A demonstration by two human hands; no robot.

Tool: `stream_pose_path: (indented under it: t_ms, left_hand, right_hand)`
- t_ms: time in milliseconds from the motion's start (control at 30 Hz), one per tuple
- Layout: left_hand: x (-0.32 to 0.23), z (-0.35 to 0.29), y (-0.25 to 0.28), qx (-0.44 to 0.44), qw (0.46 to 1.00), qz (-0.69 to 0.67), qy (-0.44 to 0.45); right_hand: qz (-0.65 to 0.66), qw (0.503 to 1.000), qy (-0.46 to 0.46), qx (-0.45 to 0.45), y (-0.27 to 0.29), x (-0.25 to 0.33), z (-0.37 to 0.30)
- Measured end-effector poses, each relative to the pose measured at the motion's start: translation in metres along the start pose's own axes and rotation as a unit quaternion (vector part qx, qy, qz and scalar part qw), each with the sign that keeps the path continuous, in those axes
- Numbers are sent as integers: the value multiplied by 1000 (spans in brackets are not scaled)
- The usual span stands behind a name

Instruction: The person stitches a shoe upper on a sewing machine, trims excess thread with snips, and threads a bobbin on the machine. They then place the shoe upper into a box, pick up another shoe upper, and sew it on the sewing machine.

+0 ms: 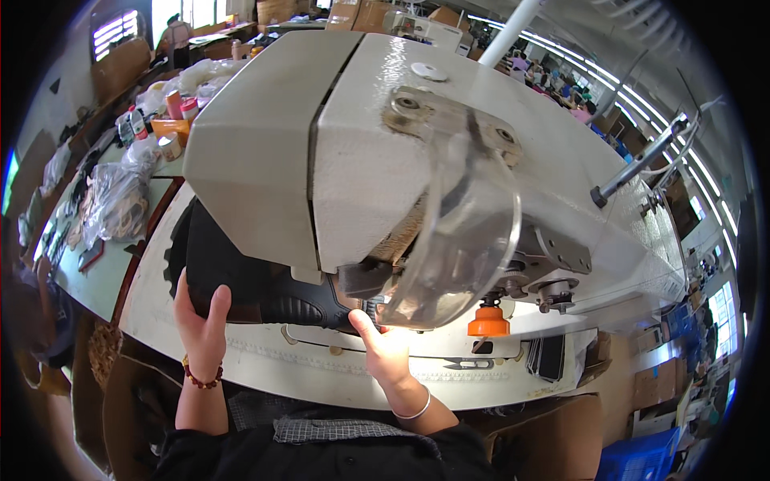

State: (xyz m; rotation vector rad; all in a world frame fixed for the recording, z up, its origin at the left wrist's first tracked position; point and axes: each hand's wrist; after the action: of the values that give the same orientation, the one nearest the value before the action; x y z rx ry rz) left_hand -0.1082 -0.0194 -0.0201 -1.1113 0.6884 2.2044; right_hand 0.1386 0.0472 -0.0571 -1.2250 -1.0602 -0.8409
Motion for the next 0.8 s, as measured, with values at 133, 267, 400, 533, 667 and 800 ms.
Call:
stream_pose_path:
  t_ms: [133, 267, 400, 533, 667, 800]
  left_hand:
    - [-3, -5, 1, -1, 1000, 11, 1]
    - [2, -4, 1, -5, 999, 30, -9]
    - [6, -6, 1, -10, 1000, 11, -5]
    - [14, -13, 4, -20, 1000, 9, 17]
    - [29, -16, 7, -36, 999, -4, 31]
    - [46, -13, 17, -81, 990, -33, 113]
  right_hand:
    - [47, 996, 50, 48, -3, 2, 10]
    - [83, 993, 68, 49, -4, -11, 13]
    - [114, 988, 88, 63, -4, -17, 12]
    - [67, 993, 61, 72, -1, -15, 11]
    - [-33, 997, -19, 69, 0, 1, 12]
    - [18, 996, -31, 84, -5, 4, 8]
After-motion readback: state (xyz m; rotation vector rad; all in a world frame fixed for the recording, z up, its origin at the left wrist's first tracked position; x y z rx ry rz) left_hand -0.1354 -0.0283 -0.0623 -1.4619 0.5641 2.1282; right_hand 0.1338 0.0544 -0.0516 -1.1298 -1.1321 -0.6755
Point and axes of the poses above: each hand's wrist, its own z-axis towards the middle knuckle, its own y-axis out of the back of the hand, x = y × z, and after that the axes turned 11 degrees about z, right-handed
